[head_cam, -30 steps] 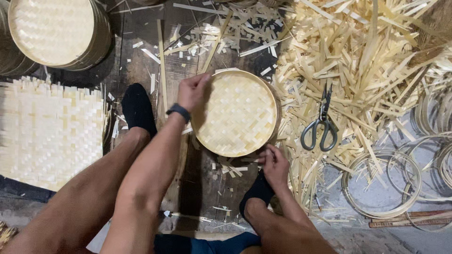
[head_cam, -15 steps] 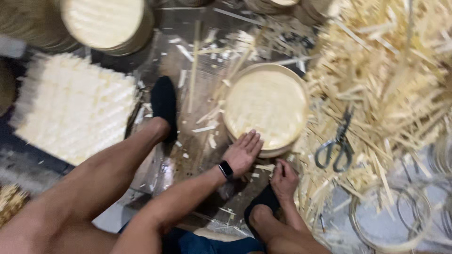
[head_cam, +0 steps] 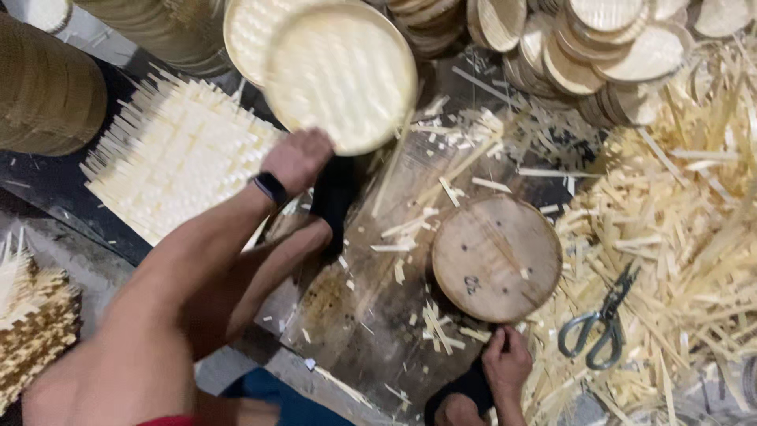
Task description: The person fits a circular bamboo ring over a square woven bamboo sheet, trims the overhanging bamboo strips with scissors, and uses a wooden mold to press the woven material into a circular base.
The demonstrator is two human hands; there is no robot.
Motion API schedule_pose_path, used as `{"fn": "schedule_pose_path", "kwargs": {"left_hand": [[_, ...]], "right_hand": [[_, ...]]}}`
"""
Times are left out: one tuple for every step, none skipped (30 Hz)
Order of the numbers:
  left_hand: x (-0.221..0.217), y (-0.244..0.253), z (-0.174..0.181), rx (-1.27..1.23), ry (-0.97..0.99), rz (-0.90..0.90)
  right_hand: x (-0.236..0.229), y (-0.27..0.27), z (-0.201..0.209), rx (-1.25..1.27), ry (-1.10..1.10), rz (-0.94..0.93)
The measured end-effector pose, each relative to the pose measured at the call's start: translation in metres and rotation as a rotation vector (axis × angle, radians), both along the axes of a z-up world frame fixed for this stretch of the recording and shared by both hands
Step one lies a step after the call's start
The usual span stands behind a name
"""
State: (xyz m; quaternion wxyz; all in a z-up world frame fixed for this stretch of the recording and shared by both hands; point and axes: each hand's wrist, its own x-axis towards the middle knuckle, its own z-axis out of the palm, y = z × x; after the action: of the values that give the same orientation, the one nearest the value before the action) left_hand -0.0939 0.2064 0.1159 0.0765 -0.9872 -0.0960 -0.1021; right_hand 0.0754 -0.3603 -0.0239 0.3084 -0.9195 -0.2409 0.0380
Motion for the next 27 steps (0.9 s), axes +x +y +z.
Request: {"fn": "schedule_pose_path", "kwargs": {"left_hand": [[0.002,0.021,0.001,0.007,-0.03,0.078],[0.009,0.039,-0.002,-0.043,0.041,0.233],[0.018,0.056,-0.007,-0.094,0.113,0.387],[0.026,0.072,-0.012,-0.147,0.188,0.538],[0.034,0.085,-0.018,-0.083,0.041,0.502],[0.041,0.095,-0.024,-0.017,-0.102,0.465],[0.045,0.103,-0.03,0.048,-0.245,0.426],[0.049,0.109,-0.034,0.004,-0.229,0.448],[0.052,0.114,-0.038,-0.04,-0.213,0.471],[0.053,0.115,-0.042,-0.084,-0.197,0.495],[0.054,0.115,-0.045,-0.115,-0.165,0.529],[0.053,0.114,-0.048,-0.145,-0.131,0.562],[0.054,0.113,-0.05,-0.175,-0.097,0.596],[0.055,0.113,-0.052,-0.182,-0.101,0.595],[0.056,0.112,-0.053,-0.189,-0.105,0.595],[0.057,0.113,-0.054,-0.195,-0.109,0.594],[0.059,0.113,-0.055,-0.214,-0.07,0.619],[0.063,0.114,-0.056,-0.232,-0.035,0.642],[0.066,0.114,-0.056,-0.25,0.001,0.665],[0.068,0.112,-0.056,-0.235,0.007,0.662],[0.07,0.111,-0.055,-0.22,0.013,0.659],[0.071,0.109,-0.053,-0.205,0.017,0.656],[0.072,0.107,-0.051,-0.205,0.014,0.655],[0.073,0.105,-0.05,-0.207,0.012,0.65],[0.073,0.103,-0.048,-0.209,0.011,0.645],[0.073,0.101,-0.047,-0.221,0.025,0.656],[0.073,0.1,-0.046,-0.233,0.038,0.667]], "right_hand": [[0.0,-0.001,-0.002,-0.019,0.01,-0.008],[0.0,-0.002,-0.004,-0.04,0.017,-0.016],[0.001,-0.002,-0.006,-0.053,0.003,-0.011],[0.001,-0.003,-0.007,-0.068,-0.009,-0.008],[0.0,-0.004,-0.008,-0.083,-0.022,-0.006],[-0.002,-0.005,-0.007,-0.09,0.005,-0.023],[-0.002,-0.003,-0.008,-0.097,0.031,-0.04],[-0.002,0.0,-0.008,-0.105,0.058,-0.056],[-0.002,0.002,-0.007,-0.097,0.075,-0.072],[-0.002,0.004,-0.006,-0.089,0.092,-0.087],[-0.002,0.005,-0.003,-0.082,0.109,-0.102],[-0.002,0.006,0.0,-0.081,0.117,-0.105],[-0.002,0.006,0.003,-0.081,0.125,-0.108],[-0.003,0.008,0.006,-0.077,0.134,-0.112],[-0.003,0.01,0.008,-0.127,0.114,-0.103],[-0.003,0.011,0.01,-0.176,0.094,-0.093],[-0.004,0.012,0.012,-0.224,0.073,-0.083],[-0.004,0.012,0.013,-0.201,0.106,-0.092],[-0.004,0.012,0.014,-0.177,0.139,-0.101],[-0.004,0.012,0.014,-0.152,0.17,-0.109],[-0.004,0.012,0.014,-0.152,0.165,-0.104],[-0.003,0.012,0.013,-0.151,0.158,-0.098],[-0.002,0.012,0.011,-0.15,0.151,-0.092],[-0.002,0.011,0.01,-0.123,0.161,-0.097],[-0.002,0.009,0.008,-0.095,0.171,-0.102],[-0.003,0.008,0.006,-0.07,0.184,-0.106],[-0.004,0.006,0.005,-0.082,0.178,-0.106]]}}
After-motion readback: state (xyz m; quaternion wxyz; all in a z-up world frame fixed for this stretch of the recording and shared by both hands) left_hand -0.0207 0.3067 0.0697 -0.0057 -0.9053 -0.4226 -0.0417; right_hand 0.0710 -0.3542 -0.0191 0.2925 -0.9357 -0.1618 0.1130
